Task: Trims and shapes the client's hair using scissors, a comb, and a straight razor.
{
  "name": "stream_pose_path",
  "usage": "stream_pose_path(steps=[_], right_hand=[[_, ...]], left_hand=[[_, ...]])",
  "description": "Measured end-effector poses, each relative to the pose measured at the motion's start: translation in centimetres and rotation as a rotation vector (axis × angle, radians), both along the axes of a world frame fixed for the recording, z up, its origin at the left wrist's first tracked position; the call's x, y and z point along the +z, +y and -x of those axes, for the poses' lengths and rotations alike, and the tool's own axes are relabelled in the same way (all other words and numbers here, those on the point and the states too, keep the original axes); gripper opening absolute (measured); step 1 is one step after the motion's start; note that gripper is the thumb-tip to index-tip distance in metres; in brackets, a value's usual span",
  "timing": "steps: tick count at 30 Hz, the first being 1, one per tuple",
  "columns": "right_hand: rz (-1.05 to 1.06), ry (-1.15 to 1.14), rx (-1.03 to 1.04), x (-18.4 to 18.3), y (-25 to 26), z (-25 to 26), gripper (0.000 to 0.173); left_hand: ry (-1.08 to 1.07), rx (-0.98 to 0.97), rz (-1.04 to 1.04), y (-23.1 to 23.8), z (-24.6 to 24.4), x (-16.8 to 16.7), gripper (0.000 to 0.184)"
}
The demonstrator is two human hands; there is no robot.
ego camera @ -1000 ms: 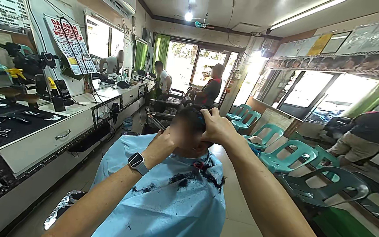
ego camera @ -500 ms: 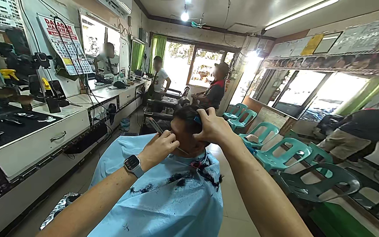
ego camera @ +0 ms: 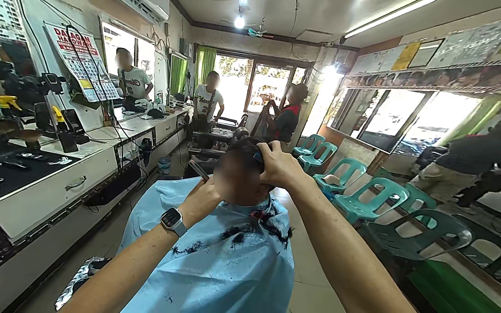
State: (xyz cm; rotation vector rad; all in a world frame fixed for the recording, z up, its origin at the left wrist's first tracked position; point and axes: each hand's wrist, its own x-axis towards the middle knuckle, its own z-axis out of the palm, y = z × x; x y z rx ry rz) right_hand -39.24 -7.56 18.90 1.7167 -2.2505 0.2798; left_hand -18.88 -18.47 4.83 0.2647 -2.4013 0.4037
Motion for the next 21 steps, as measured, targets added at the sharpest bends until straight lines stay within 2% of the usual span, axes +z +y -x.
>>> stream_pose_path(steps=[2,4,6,8,9,11,14,16,17,21], right_hand=[[0.097,-0.054,0.094,-0.2,0.8,0.7,0.099],[0.314,-0.166,0.252,-0.8,3.7,1.7,0.095],[0.580,-0.325,0.352,-2.3,8.3,2.1,0.071],[0.780,-0.514,0.416,-6.0,12.2,0.7,0.037],[0.787,-0.582,0.463,-8.3,13.5,-0.8,0.025],[0.680,-0.676,0.564,-12.6,14.7,-4.3,0.017],[0.558,-0.643,0.653,-16.2,15.1,-8.3,0.030],[0.593,-0.530,0.617,-16.3,15.7,-8.4,0.028],[0.606,-0.491,0.603,-15.9,16.3,-7.6,0.024],[0.472,-0.483,0.636,-14.7,19.9,-2.1,0.017]], left_hand=[[0.029,0.014,-0.082,0.5,-1.4,-1.2,0.020],[0.173,0.007,-0.237,2.1,-3.7,-2.4,0.022],[0.393,-0.082,-0.483,4.5,-5.9,-3.4,0.024],[0.619,-0.190,-0.840,8.1,-7.1,-4.5,0.022],[0.722,-0.273,-1.048,10.1,-7.0,-4.8,0.022],[0.876,-0.505,-1.454,14.5,-5.9,-4.4,0.025],[1.032,-0.814,-1.845,19.9,-2.9,-2.6,0.024],[1.059,-0.933,-1.955,21.9,-1.2,-2.1,0.024],[1.015,-0.920,-1.969,22.4,-0.6,-2.0,0.023],[0.793,-0.634,-1.759,23.0,1.8,-1.8,0.026]])
